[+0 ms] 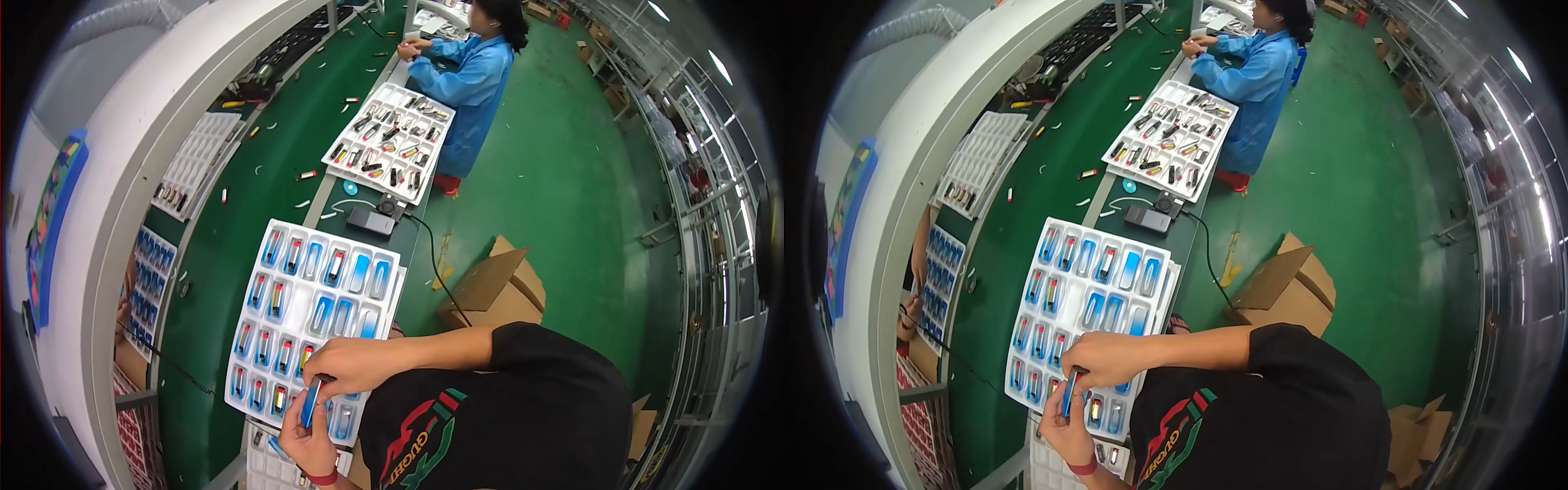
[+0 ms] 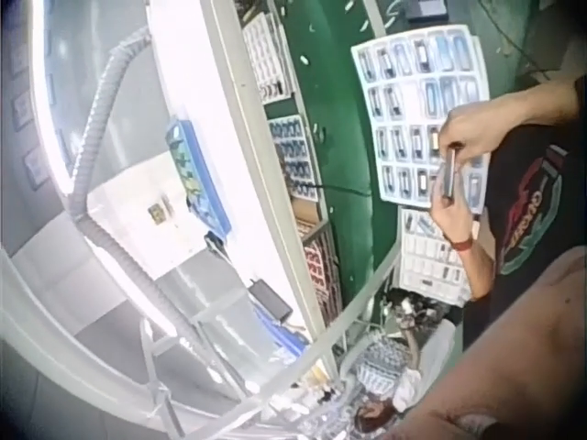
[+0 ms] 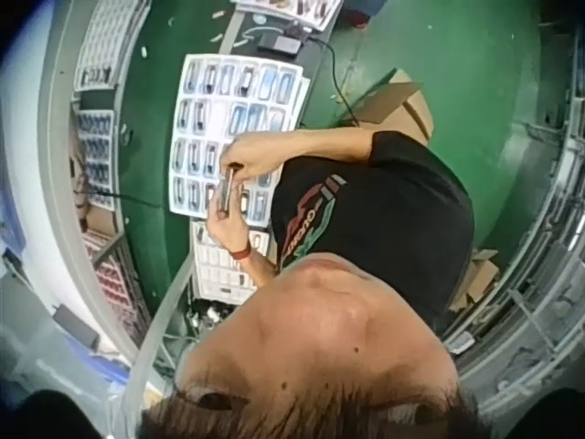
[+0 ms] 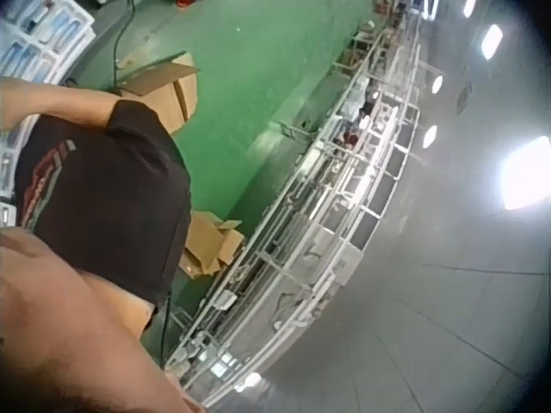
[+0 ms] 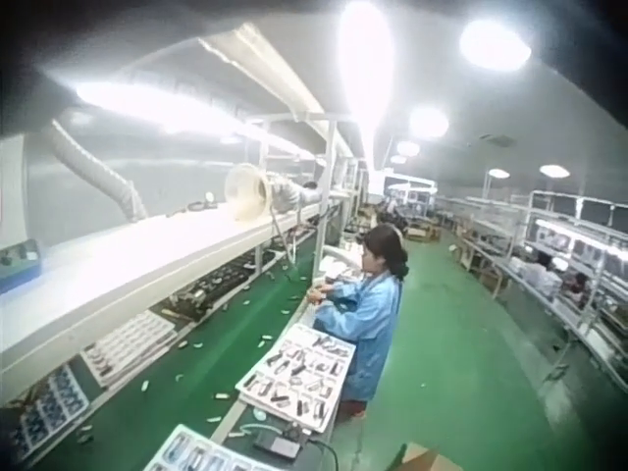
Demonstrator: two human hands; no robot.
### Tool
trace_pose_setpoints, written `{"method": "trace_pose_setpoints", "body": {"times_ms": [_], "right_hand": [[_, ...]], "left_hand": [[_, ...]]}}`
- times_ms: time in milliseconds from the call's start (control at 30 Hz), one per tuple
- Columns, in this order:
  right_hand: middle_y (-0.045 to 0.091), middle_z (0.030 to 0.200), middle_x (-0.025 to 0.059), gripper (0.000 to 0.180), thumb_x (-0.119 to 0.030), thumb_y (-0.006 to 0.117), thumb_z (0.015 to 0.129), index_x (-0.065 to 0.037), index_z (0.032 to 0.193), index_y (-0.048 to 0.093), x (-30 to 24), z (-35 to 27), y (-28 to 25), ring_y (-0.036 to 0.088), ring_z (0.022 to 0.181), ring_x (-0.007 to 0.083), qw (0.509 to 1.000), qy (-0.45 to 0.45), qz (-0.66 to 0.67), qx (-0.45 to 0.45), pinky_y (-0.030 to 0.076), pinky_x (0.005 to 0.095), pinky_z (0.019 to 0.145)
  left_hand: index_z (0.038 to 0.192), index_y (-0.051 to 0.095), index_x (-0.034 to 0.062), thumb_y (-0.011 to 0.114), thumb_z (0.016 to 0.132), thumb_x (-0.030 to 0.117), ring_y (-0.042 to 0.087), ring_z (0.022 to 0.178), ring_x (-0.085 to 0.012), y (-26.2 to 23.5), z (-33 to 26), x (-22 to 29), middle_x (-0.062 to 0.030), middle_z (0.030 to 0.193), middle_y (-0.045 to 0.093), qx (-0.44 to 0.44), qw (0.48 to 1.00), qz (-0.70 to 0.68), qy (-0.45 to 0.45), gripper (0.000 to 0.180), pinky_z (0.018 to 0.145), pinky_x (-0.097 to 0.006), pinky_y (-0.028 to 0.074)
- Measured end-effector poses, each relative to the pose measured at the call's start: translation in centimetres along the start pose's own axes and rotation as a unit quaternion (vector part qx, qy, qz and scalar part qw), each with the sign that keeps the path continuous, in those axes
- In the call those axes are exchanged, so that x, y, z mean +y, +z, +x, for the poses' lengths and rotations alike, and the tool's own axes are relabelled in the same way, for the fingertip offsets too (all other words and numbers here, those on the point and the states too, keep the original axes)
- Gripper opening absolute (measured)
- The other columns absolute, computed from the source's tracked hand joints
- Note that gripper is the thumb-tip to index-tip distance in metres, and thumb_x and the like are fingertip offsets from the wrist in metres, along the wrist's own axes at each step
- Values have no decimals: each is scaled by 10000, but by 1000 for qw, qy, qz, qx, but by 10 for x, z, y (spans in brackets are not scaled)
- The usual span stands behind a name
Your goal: The person assembles small electronic components into a blue plastic casing by hand, taking components from a component tray and inserting them into the casing.
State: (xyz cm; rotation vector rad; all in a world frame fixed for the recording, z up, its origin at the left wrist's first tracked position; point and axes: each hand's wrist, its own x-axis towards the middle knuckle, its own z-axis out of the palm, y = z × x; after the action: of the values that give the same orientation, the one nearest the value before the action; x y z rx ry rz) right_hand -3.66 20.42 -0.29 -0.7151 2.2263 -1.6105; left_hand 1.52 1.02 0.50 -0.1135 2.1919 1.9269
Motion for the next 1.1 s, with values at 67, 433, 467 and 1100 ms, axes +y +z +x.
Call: {"method": "trace_pose_setpoints", "body": {"times_ms": [67, 433, 467, 1100], "right_hand": [[617, 750, 173, 245, -168, 693, 782, 20, 882, 572, -2, -1, 1, 613, 757, 356, 999, -24, 18, 35, 457, 410, 659], [584, 717, 187, 229, -177, 643, 848, 19, 878, 529, -10, -2, -5, 588, 706, 384, 998, -46, 11, -32, 434, 440, 608], [575, 725, 176, 226, -191, 628, 867, 8, 894, 525, -9, -1, -4, 584, 697, 386, 995, -87, -19, -52, 436, 448, 601], [570, 790, 124, 323, -65, 687, 726, -9, 1023, 572, -54, -13, 14, 604, 692, 296, 979, -161, -111, 63, 492, 371, 603]], "left_hand": [[1151, 553, -94, 597, 847, -66, 617, 898, -152, 0, 2, -1, -141, 1011, 635, -4, 1000, 9, 9, 308, 809, -251, 487], [821, 534, -30, 592, 870, 134, 595, 513, -203, -31, 12, 9, -120, 609, 592, -90, 951, 282, 84, 182, 497, -305, 454], [777, 530, -30, 629, 835, 126, 552, 487, -229, -35, 11, 10, -131, 582, 550, -118, 929, 334, 104, 194, 461, -332, 406], [824, 556, 14, 663, 721, 87, 572, 602, -352, -40, -10, 15, -162, 719, 554, -23, 922, 287, 259, 165, 537, -385, 458]]}}
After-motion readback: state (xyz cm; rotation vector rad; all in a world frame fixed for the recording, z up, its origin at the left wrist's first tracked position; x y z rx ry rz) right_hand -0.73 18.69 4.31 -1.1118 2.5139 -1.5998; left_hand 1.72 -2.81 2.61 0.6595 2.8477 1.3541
